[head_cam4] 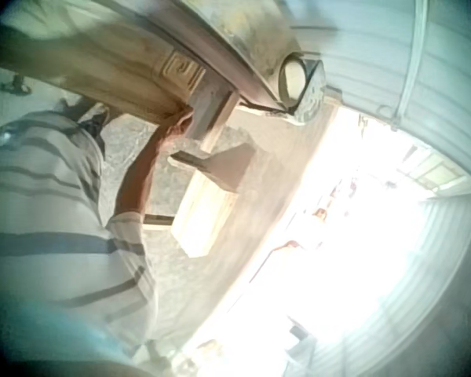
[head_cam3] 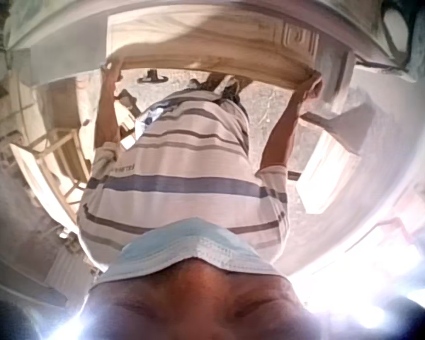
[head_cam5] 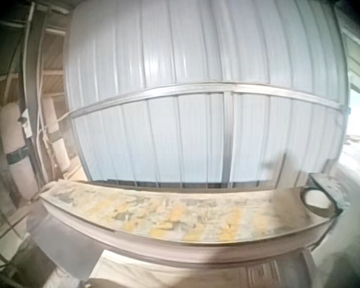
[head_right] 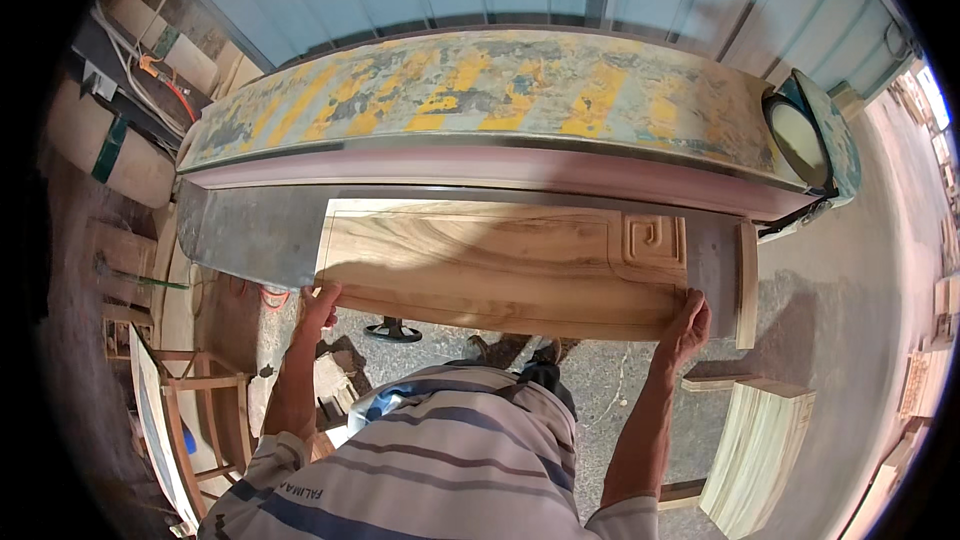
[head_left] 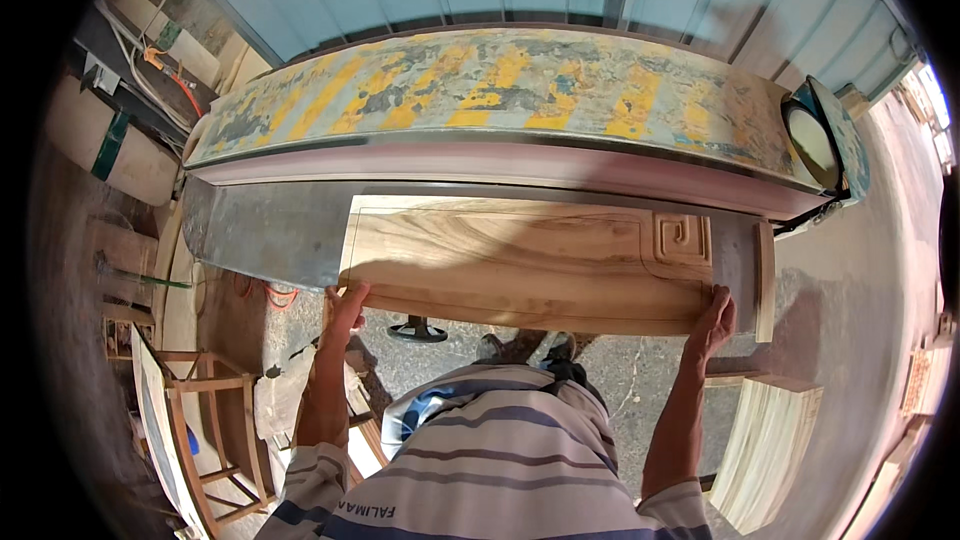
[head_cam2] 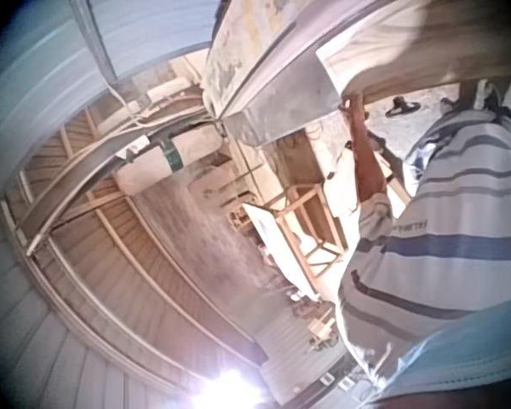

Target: The person carries a wooden drawer front to a sanding machine and sands its edges and surfaces. They then measure the piece with a tape measure and mark it with a pencil before returning to sand the wood further.

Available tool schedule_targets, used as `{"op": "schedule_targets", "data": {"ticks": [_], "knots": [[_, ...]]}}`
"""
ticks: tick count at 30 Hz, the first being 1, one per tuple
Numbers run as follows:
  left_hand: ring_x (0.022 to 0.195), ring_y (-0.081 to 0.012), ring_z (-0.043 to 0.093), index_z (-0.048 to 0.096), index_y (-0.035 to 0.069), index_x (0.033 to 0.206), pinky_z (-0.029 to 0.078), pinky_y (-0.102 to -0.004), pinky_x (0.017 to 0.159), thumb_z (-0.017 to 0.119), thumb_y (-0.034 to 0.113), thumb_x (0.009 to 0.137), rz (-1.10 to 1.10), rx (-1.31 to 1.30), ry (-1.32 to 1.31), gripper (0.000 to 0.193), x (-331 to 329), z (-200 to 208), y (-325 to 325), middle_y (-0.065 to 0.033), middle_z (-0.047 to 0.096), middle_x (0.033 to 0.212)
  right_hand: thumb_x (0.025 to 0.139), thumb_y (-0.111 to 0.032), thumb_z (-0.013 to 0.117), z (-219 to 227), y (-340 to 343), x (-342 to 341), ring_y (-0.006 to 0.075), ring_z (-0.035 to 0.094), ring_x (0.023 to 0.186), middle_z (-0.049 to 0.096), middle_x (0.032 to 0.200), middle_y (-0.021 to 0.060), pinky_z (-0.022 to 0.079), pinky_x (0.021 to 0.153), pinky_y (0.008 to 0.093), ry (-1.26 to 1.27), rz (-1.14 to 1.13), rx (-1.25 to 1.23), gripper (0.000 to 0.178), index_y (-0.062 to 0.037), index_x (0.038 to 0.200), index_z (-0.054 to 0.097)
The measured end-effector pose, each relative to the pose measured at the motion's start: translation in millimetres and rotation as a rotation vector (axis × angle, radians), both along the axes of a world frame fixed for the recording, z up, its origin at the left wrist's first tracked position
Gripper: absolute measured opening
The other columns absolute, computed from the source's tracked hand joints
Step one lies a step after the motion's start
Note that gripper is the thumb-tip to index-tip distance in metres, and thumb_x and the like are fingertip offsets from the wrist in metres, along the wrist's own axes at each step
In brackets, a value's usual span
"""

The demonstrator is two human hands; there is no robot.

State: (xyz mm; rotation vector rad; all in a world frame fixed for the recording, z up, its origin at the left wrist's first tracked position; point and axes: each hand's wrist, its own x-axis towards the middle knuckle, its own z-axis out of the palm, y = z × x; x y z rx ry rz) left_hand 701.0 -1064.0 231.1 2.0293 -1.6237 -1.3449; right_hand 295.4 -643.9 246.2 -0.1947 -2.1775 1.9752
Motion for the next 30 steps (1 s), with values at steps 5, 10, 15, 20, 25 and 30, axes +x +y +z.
{"op": "schedule_targets", "data": {"ticks": [5, 10, 15, 20, 25, 30], "knots": [[0.041, -0.0113, 0.046, 0.028, 0.006, 0.127, 0.038, -0.0251, 0.036, 0.074, 0.043, 0.068, -0.049, -0.001, 0.083, 0.084, -25, 22, -11, -0.0039, 0.048, 0.060, 0.091, -0.035, 0.055, -8, -7, -14, 0.0149, 0.055, 0.090, 0.063, 0.095, 0.0077, 0.042, 0.084, 0.0287, -0.005, -0.014, 0.026, 0.039, 0.0029, 0.094, 0.063], [0.039, -0.0098, 0.042, 0.033, 0.007, 0.120, 0.031, -0.0229, 0.033, 0.077, 0.039, 0.067, 0.003, -0.025, 0.106, 0.076, -47, 21, -19, -0.0030, 0.048, 0.058, 0.090, -0.034, 0.056, -6, -22, -27, 0.0113, 0.052, 0.081, 0.062, 0.087, 0.0033, 0.043, 0.075, 0.0265, -0.007, -0.052, -0.096, 0.036, 0.0012, 0.095, 0.063], [0.036, -0.0084, 0.035, 0.033, 0.016, 0.116, 0.022, -0.0219, 0.031, 0.078, 0.034, 0.069, 0.071, 0.023, 0.213, 0.068, -23, -10, -33, -0.0009, 0.046, 0.057, 0.091, -0.028, 0.057, -12, -32, -24, 0.0074, 0.049, 0.074, 0.058, 0.079, -0.0022, 0.041, 0.066, 0.0224, -0.021, -0.146, -0.067, 0.025, -0.0032, 0.089, 0.063], [0.046, -0.0089, 0.043, 0.032, 0.016, 0.124, 0.029, -0.0215, 0.034, 0.076, 0.034, 0.072, 0.045, 0.013, 0.210, 0.071, -8, -19, -63, -0.0040, 0.053, 0.073, 0.090, -0.017, 0.058, -35, -36, -15, 0.0055, 0.047, 0.072, 0.056, 0.076, -0.0049, 0.042, 0.067, 0.0213, -0.013, -0.190, -0.063, 0.016, -0.0019, 0.085, 0.062], [0.036, -0.0054, 0.030, 0.052, 0.014, 0.108, 0.019, -0.0189, 0.031, 0.071, 0.042, 0.076, 0.028, 0.039, 0.278, 0.046, 47, -41, -124, 0.0016, 0.049, 0.062, 0.085, -0.022, 0.064, -22, -90, 23, 0.0129, 0.059, 0.076, 0.064, 0.083, 0.0066, 0.047, 0.072, 0.0263, -0.039, -0.185, 0.060, 0.018, -0.0068, 0.094, 0.065], [0.072, -0.0217, 0.043, 0.045, 0.004, 0.118, 0.034, -0.0306, 0.062, 0.057, 0.031, 0.081, -0.642, -0.189, -0.019, 0.047, 12, 73, -63, -0.0093, 0.051, 0.090, 0.083, -0.025, 0.065, 0, -118, 59, 0.0163, 0.061, 0.081, 0.064, 0.089, 0.0080, 0.048, 0.075, 0.0271, -0.052, -0.115, 0.197, 0.021, -0.0080, 0.096, 0.065]]}}
